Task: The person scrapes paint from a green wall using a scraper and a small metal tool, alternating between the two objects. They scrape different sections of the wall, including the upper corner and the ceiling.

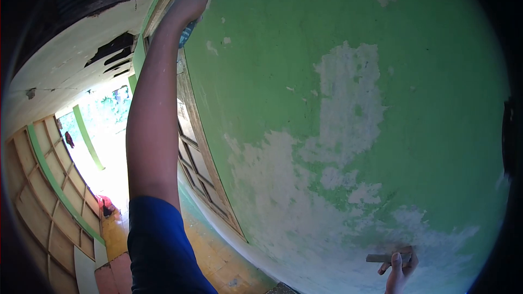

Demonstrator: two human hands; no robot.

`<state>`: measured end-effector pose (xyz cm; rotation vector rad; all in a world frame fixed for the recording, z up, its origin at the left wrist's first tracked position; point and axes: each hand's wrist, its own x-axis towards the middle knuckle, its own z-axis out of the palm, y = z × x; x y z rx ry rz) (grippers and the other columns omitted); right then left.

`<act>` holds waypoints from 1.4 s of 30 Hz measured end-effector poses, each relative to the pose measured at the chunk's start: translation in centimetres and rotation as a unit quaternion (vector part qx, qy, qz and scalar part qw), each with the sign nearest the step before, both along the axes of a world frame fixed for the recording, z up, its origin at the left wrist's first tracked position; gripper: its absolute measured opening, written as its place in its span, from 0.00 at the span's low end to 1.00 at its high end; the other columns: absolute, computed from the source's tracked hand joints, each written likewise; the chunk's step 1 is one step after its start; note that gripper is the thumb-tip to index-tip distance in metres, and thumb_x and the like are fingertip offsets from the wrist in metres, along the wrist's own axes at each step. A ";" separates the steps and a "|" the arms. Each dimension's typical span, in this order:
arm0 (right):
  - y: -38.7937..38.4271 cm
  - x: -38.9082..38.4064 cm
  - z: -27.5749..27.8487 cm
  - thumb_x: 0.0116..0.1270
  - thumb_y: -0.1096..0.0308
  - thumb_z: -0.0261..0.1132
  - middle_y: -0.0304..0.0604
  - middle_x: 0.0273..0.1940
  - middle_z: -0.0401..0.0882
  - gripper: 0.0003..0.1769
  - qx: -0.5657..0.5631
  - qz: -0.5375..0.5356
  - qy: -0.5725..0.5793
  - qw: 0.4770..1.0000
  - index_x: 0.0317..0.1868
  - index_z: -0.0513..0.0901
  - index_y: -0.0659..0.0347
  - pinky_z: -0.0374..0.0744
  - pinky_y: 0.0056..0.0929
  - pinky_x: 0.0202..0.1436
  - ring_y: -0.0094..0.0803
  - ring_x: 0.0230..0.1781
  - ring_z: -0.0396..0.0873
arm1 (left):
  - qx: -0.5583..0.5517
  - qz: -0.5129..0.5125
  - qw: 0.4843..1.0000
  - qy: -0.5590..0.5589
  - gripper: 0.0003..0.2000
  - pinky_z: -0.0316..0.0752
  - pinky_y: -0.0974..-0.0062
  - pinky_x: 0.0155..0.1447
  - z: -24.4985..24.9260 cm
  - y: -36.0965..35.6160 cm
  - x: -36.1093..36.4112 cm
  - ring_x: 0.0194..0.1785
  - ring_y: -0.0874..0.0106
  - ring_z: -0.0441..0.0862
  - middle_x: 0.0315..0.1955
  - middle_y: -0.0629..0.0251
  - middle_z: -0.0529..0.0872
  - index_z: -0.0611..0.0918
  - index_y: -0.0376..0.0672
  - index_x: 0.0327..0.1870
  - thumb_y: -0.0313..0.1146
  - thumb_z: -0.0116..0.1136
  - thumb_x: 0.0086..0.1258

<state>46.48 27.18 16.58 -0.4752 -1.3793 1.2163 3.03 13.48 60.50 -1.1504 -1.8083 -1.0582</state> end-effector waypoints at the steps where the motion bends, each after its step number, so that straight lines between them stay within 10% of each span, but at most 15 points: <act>1: 0.1 0.0 0.0 0.64 0.70 0.61 0.39 0.19 0.71 0.09 -0.003 0.004 0.002 1.000 0.28 0.72 0.62 0.70 0.22 0.17 0.23 0.12 0.68 | 0.003 -0.003 1.000 0.001 0.21 0.65 0.80 0.20 0.3 0.0 0.0 0.15 0.80 0.68 0.23 0.67 0.73 0.73 0.56 0.61 0.48 0.51 0.67; 14: 0.3 0.1 -0.3 0.66 0.69 0.58 0.38 0.16 0.69 0.09 0.059 0.015 -0.004 0.998 0.29 0.72 0.63 0.70 0.21 0.17 0.23 0.12 0.67 | -0.011 0.003 0.996 -0.089 0.23 0.65 0.80 0.20 -1.2 -1.1 1.3 0.17 0.80 0.68 0.24 0.69 0.72 0.72 0.55 0.61 0.49 0.51 0.66; 23: -0.2 0.4 0.3 0.65 0.68 0.60 0.36 0.16 0.70 0.08 0.003 0.028 -0.021 0.999 0.28 0.73 0.61 0.74 0.37 0.49 0.22 0.12 0.68 | -0.003 0.010 0.996 -0.094 0.21 0.68 0.77 0.23 -0.5 -1.0 0.8 0.18 0.78 0.69 0.25 0.67 0.74 0.74 0.52 0.59 0.47 0.49 0.67; 30: 0.0 0.4 0.2 0.65 0.69 0.59 0.37 0.16 0.71 0.07 -0.026 0.015 -0.026 0.999 0.29 0.74 0.61 0.73 0.39 0.54 0.23 0.12 0.68 | -0.001 0.024 0.997 -0.074 0.23 0.66 0.78 0.20 -1.0 -0.1 0.8 0.16 0.79 0.68 0.27 0.66 0.74 0.73 0.54 0.60 0.51 0.50 0.66; 42: 0.2 0.1 -0.4 0.66 0.68 0.59 0.37 0.15 0.70 0.10 0.011 0.018 -0.003 1.000 0.28 0.73 0.62 0.69 0.21 0.15 0.23 0.11 0.67 | -0.015 0.002 0.998 -0.067 0.23 0.65 0.78 0.20 -2.2 -0.5 1.5 0.15 0.79 0.67 0.22 0.69 0.72 0.74 0.53 0.59 0.51 0.52 0.65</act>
